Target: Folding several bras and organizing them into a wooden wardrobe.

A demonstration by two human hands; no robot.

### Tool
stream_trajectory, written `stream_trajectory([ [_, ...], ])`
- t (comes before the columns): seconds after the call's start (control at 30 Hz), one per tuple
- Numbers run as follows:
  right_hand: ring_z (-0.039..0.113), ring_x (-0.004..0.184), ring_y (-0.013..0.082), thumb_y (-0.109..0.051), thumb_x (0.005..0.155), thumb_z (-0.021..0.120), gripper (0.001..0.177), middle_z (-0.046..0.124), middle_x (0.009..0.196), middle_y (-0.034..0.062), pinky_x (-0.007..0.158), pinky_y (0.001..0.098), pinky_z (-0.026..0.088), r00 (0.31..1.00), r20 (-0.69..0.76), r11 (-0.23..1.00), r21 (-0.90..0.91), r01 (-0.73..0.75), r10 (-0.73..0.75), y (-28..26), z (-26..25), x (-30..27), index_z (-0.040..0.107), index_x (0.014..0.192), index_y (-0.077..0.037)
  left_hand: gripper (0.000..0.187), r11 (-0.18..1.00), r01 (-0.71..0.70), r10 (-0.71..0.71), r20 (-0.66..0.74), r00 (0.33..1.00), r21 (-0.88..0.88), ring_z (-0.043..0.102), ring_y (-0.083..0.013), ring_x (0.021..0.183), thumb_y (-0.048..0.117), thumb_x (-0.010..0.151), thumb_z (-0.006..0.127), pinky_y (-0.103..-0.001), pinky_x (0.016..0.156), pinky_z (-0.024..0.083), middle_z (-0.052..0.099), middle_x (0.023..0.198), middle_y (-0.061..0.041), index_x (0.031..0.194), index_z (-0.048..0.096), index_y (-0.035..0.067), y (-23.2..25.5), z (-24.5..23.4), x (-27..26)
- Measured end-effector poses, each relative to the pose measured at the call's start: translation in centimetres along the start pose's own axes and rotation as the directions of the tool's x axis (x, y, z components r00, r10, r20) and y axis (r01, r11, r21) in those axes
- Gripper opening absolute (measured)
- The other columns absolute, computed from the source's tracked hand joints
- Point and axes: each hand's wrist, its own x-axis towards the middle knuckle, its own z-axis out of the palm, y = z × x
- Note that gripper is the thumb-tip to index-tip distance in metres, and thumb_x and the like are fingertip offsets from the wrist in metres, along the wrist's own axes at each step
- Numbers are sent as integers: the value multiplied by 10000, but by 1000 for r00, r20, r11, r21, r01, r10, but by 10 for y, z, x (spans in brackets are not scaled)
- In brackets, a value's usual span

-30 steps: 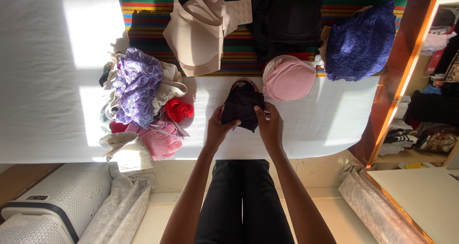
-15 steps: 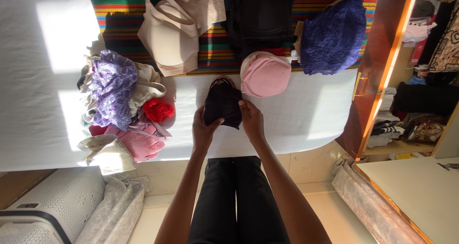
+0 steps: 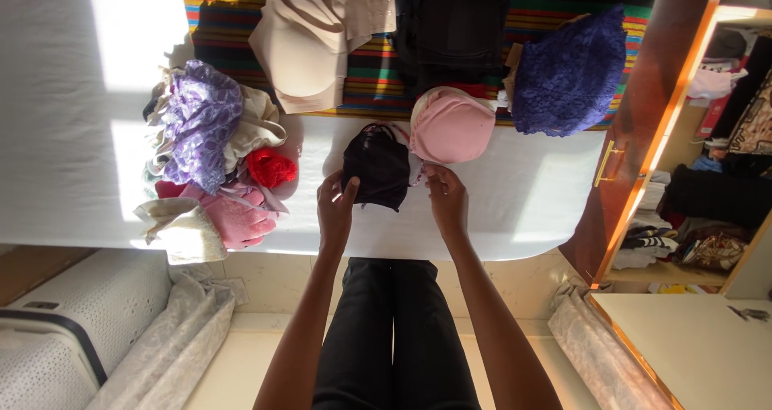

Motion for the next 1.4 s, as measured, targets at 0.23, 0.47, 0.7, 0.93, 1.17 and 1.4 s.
stream_trajectory([
  [0.23, 690, 844, 100, -255, 1002, 647, 274, 759, 950, 28, 702, 272, 549, 995, 45, 996, -6, -84, 84, 58, -16, 24, 754, 1169, -66, 424, 998, -55, 54, -52, 997, -4, 649, -212, 1141, 319, 974, 724, -338, 971, 564, 603, 1236, -127, 1225, 661, -17, -20, -2, 3],
  [0.47, 619, 1219, 220, -475, 1026, 692, 661, 603, 1357, 102, 962, 361, 565, 965, -260, 963, 249, 102, -35, -2, -61, 40, 499, 1441, 2, 572, 980, -43, 60, -80, 995, 196, 581, -304, 1203, 363, 957, 705, -420, 1023, 483, 538, 1337, -175, 1373, 530, 13, 44, 0, -14],
  [0.7, 565, 1303, 224, -469, 754, 896, 929, 551, 1434, 109, 1025, 374, 538, 993, -31, 987, 109, 116, -113, -65, -61, 63, 451, 1464, -68, 550, 807, -447, 494, -27, 869, 387, 485, -372, 1387, 364, 1058, 659, -472, 1172, 403, 547, 1467, -197, 1437, 492, 2, 95, 21, -28],
  [0.93, 703, 1181, 260, -456, 700, 931, 865, 702, 1302, 178, 993, 350, 597, 1000, -2, 997, 76, 29, -29, -64, -63, 74, 598, 1353, 3, 625, 935, -355, 353, 186, 917, -28, 476, -321, 1476, 314, 1044, 655, -426, 1230, 392, 490, 1559, -223, 1531, 432, -8, 108, 97, -9],
  [1.17, 656, 1179, 239, -418, 657, 976, 1006, 604, 1305, 167, 940, 345, 613, 976, 58, 955, 226, 191, -209, -64, -57, 79, 380, 1356, -6, 614, 957, -290, 274, 261, 926, 26, 611, -277, 1355, 304, 1036, 621, -365, 1122, 498, 601, 1462, -200, 1523, 432, -18, 97, 137, 22],
  [1.4, 715, 1049, 195, -335, 715, 916, 715, 741, 1132, 85, 914, 330, 599, 984, 179, 927, 372, -58, -11, -51, -84, 50, 629, 1289, -20, 750, 963, -242, 268, 315, 911, -120, 540, -288, 1401, 357, 1007, 688, -387, 1151, 464, 537, 1488, -209, 1555, 341, -18, 82, 129, 7],
])
